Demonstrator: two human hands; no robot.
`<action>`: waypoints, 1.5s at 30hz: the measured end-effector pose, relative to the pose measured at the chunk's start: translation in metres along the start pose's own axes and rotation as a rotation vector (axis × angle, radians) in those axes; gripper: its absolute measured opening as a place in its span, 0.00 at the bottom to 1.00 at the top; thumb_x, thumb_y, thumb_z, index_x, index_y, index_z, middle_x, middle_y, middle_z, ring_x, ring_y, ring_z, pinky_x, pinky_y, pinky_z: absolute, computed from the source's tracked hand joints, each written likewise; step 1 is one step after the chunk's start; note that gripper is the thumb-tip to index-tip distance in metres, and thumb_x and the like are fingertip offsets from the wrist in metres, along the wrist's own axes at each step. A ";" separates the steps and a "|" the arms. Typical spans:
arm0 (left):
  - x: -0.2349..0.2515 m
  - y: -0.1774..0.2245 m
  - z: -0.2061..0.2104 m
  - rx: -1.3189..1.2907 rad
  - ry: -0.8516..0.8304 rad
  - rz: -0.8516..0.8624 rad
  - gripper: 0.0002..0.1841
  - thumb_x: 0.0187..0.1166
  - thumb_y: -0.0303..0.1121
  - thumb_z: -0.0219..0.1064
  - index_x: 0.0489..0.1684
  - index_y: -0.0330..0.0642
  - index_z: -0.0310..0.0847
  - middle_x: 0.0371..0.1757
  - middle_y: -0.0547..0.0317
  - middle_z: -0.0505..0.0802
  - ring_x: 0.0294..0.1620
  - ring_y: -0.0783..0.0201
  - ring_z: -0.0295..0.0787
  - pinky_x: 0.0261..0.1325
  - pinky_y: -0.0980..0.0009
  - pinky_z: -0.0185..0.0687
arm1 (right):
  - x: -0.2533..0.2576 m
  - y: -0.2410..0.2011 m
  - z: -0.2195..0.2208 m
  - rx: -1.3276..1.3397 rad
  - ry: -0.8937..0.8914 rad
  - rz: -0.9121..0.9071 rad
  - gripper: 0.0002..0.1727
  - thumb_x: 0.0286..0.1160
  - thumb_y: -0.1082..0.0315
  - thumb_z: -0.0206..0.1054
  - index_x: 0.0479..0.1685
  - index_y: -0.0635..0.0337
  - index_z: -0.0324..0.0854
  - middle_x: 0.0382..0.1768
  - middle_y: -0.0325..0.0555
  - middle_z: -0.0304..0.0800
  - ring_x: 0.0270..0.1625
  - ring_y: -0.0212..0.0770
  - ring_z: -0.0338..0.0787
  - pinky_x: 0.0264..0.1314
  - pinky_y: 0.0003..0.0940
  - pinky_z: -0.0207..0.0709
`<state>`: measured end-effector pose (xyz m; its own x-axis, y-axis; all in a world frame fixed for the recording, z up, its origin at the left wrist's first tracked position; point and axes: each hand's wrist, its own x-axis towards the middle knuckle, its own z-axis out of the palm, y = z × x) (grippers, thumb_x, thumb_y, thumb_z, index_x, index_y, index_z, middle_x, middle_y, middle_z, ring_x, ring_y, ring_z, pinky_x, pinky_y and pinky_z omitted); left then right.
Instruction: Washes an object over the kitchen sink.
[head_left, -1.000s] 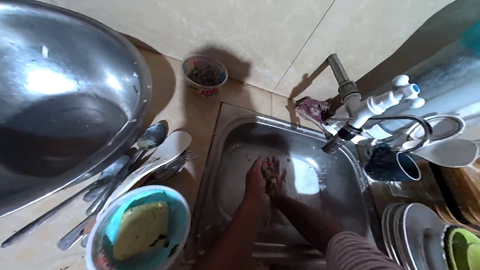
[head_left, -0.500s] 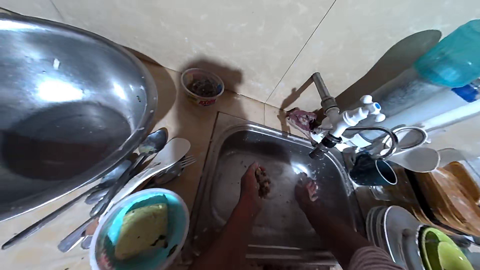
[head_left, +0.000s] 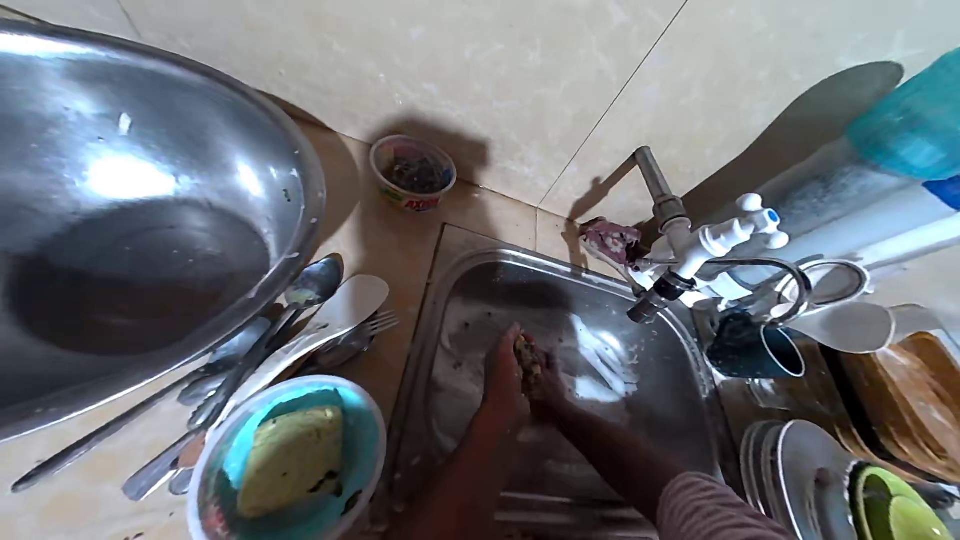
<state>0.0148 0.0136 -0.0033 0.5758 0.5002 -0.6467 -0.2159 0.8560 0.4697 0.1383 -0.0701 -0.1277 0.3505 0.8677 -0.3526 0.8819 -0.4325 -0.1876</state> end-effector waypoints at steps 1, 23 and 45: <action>-0.001 0.001 0.001 0.000 0.005 0.001 0.20 0.94 0.44 0.48 0.42 0.39 0.79 0.27 0.57 0.84 0.19 0.67 0.80 0.19 0.75 0.77 | 0.003 0.012 -0.008 -0.045 -0.002 0.085 0.35 0.92 0.55 0.45 0.95 0.59 0.48 0.95 0.56 0.46 0.95 0.61 0.46 0.90 0.73 0.34; -0.002 0.000 0.002 0.044 -0.001 0.025 0.21 0.95 0.44 0.46 0.39 0.39 0.78 0.26 0.58 0.83 0.17 0.68 0.79 0.17 0.76 0.76 | 0.036 0.009 0.013 0.020 0.255 0.352 0.38 0.92 0.50 0.37 0.97 0.58 0.38 0.96 0.56 0.35 0.96 0.65 0.35 0.84 0.83 0.27; -0.230 -0.034 -0.159 -0.068 -0.119 0.408 0.27 0.92 0.45 0.33 0.33 0.47 0.80 0.28 0.64 0.90 0.23 0.73 0.85 0.23 0.80 0.78 | -0.063 0.004 -0.111 1.315 -0.104 -0.034 0.22 0.96 0.58 0.39 0.69 0.60 0.73 0.47 0.44 0.86 0.43 0.34 0.87 0.50 0.34 0.83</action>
